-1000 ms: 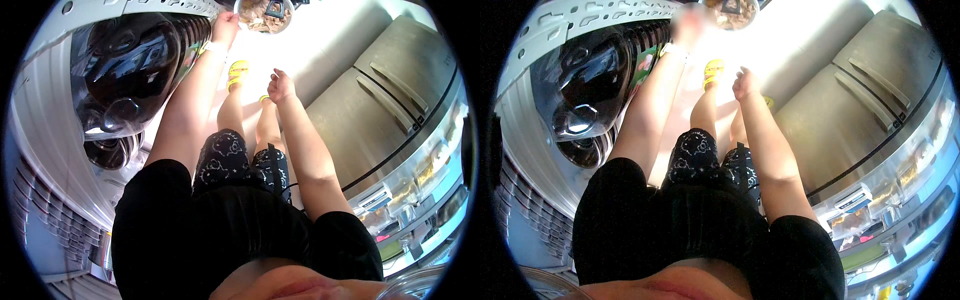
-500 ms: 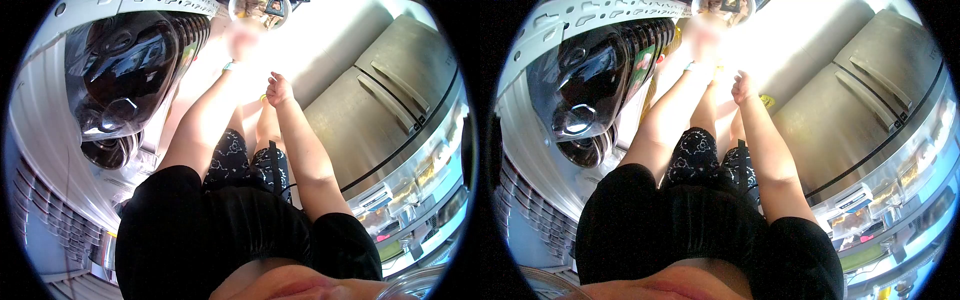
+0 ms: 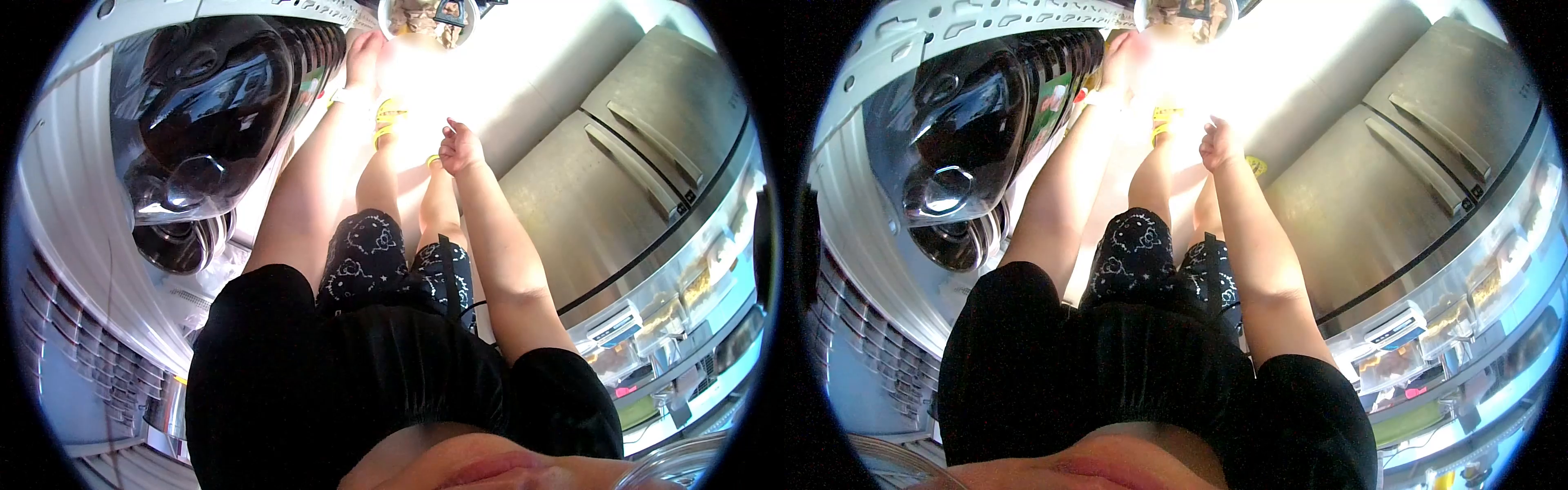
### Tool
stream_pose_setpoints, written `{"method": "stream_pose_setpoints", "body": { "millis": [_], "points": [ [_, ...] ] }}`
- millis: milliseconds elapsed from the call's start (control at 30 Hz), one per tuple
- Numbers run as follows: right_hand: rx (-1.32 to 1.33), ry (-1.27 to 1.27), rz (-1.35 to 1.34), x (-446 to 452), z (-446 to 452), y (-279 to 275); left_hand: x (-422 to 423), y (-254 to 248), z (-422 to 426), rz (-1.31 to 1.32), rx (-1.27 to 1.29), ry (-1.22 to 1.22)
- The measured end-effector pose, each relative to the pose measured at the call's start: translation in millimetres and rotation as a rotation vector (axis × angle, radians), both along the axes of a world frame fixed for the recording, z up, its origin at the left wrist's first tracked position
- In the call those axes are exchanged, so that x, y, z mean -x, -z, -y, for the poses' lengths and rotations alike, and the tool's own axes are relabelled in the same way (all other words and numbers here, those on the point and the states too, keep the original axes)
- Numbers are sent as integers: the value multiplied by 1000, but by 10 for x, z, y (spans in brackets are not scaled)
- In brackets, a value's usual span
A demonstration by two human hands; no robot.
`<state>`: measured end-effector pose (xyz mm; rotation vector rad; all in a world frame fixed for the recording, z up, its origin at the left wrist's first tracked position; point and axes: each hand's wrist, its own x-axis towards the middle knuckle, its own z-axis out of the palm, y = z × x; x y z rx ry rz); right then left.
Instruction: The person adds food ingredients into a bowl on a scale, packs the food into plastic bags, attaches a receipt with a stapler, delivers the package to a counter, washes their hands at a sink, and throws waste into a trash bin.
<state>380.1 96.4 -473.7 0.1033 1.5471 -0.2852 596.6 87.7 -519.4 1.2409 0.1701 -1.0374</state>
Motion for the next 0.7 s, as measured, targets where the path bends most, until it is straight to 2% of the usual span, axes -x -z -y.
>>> {"method": "stream_pose_setpoints", "body": {
  "millis": [67, 167, 300, 400, 467, 500, 567, 633, 667, 700],
  "points": [
    [3, 4, 7, 11, -28, 19, -108, -15, 77, 101, -62, 208],
    [-4, 8, 38, 26, -47, 54, -119, -15, 121, 165, -151, 222],
    [-10, 12, 32, 31, -58, 55, -71, 124, 72, 144, -98, 244],
    [-11, 12, 42, 40, -56, 85, 170, 319, 49, 59, -63, 135],
    [-15, 19, 42, 55, -68, 101, 322, 391, 25, -435, 120, 41],
    [-23, 23, 59, 59, -66, 113, 448, 494, 3, -436, 120, 40],
    [-31, 23, 73, 72, -58, 127, 736, 537, -14, 214, 115, 193],
    [-30, 22, 72, 62, -52, 124, 911, 377, 5, 1188, -524, 488],
    [-31, 21, 71, 60, -45, 113, 894, 276, 5, 1187, -525, 488],
    [-35, 15, 56, 41, -20, 74, 886, 249, -2, 930, -317, 517]
  ]
}}
